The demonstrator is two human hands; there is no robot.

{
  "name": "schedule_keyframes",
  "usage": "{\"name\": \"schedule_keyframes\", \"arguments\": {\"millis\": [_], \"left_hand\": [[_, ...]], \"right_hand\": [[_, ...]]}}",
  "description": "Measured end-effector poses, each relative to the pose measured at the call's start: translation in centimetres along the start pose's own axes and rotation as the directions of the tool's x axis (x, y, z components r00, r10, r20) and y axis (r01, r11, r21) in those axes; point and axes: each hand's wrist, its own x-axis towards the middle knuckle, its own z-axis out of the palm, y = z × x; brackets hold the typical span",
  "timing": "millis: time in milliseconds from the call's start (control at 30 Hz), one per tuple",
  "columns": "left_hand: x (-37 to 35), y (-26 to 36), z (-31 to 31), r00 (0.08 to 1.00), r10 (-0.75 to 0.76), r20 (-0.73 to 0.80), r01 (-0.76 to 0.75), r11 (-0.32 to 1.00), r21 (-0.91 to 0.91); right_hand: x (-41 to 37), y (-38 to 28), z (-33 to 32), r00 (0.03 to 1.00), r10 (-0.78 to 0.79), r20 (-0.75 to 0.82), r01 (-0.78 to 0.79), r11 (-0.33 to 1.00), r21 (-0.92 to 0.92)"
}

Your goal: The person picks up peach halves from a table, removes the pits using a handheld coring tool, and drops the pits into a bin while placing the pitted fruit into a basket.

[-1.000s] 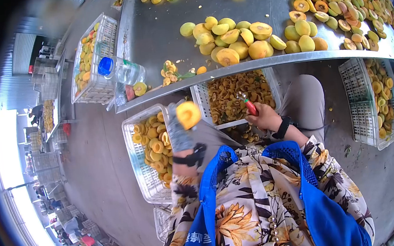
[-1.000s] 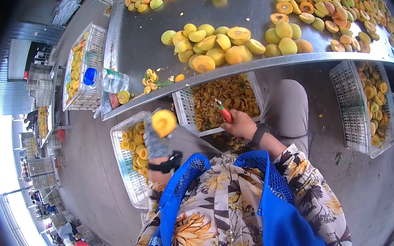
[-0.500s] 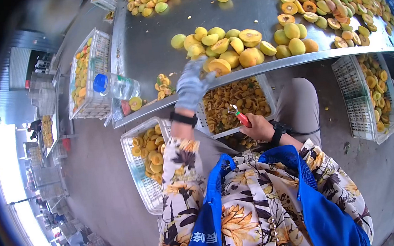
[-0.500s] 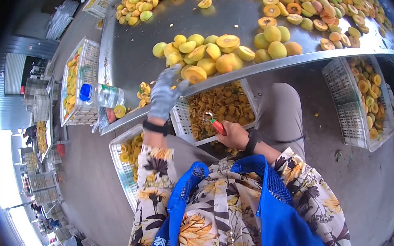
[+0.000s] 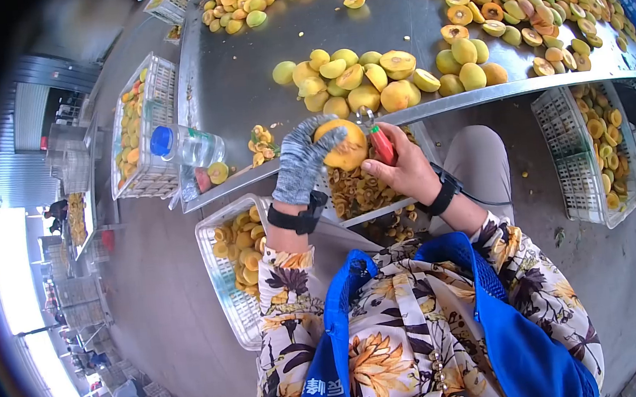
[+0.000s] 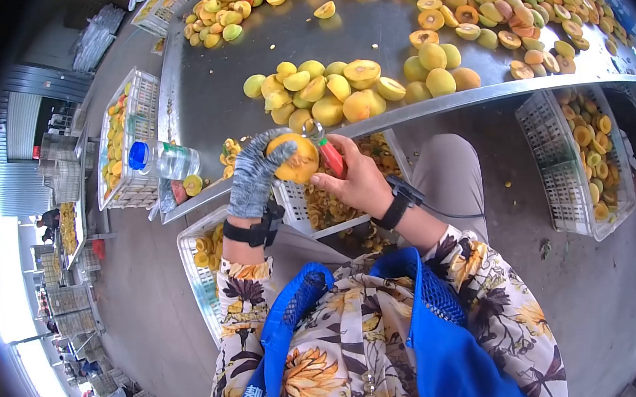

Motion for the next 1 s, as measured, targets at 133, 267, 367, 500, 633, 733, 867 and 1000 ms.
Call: {"name": "schedule_keyframes", "arguments": {"millis": [133,267,367,500,633,733,867,1000], "left_hand": [[-2.6,-0.7,1.8,0.998,-0.033,-0.061,-0.001,0.875,-0.484],[-3.4,-5.2,3.2,1.000,-0.026,-0.008,0.009,0.590,-0.807],[-3.9,-5.9,3.7,0.959,-0.204,-0.196,-0.062,0.524,-0.849],[-3.6,-7.0,2.4,0.933,-0.248,-0.262,-0.093,0.537,-0.839],[-3.9,-7.6,2.8,0.957,-0.161,-0.240,-0.106,0.578,-0.809],[-3.8,-8.2,3.5,0.913,0.051,-0.404,-0.259,0.840,-0.478],[-3.6,-7.4,4.0,0.927,0.025,-0.375,-0.239,0.811,-0.535],[-3.7,-6.3,2.5,0.999,0.015,0.043,0.019,0.721,-0.692]], "right_hand": [[0.5,-0.9,1.4,0.981,0.114,0.160,-0.182,0.832,0.524],[-0.3,-2.7,2.5,0.829,0.339,0.444,-0.553,0.388,0.737],[-1.3,-1.4,3.4,0.824,0.367,0.432,-0.563,0.618,0.548],[-2.7,-2.2,2.6,0.967,0.181,0.178,-0.181,0.983,-0.015],[-3.8,-1.3,2.8,0.950,0.121,0.289,-0.117,0.993,-0.030],[-4.4,-0.8,2.9,0.950,0.118,0.291,-0.089,0.990,-0.112],[-5.0,-1.0,2.8,0.924,0.169,0.342,-0.146,0.985,-0.092],[-5.4,-0.1,2.9,0.901,0.140,0.411,-0.113,0.990,-0.088]]}}
